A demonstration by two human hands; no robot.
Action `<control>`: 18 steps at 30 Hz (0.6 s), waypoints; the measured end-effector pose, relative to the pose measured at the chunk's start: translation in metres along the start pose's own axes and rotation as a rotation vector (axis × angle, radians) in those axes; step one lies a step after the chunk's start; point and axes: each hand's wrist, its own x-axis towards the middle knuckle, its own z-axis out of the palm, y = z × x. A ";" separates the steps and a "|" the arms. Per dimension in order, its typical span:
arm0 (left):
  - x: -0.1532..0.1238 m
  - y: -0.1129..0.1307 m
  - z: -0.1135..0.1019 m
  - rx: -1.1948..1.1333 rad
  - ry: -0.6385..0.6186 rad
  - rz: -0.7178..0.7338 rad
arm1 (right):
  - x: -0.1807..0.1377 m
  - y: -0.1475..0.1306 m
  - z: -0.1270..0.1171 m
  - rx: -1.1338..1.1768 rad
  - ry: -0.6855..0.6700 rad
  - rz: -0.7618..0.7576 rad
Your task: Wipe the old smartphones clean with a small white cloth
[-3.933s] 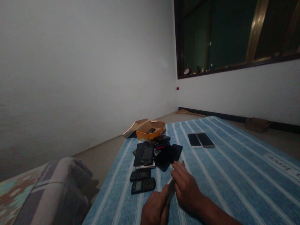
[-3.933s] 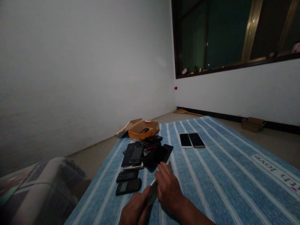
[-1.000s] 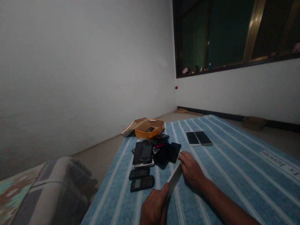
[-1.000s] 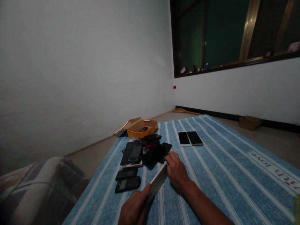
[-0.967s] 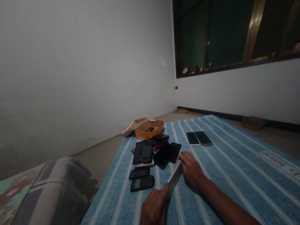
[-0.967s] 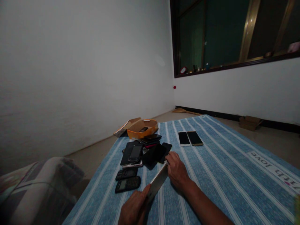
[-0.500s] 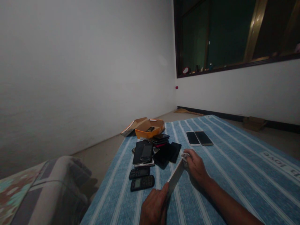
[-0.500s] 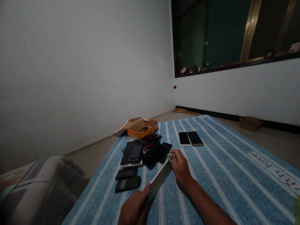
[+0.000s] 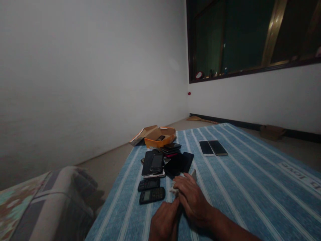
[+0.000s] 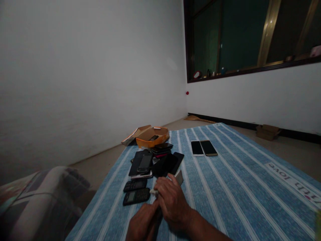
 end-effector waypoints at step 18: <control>0.001 0.001 -0.004 -0.032 -0.098 -0.035 | 0.002 0.012 -0.008 -0.350 -0.021 0.065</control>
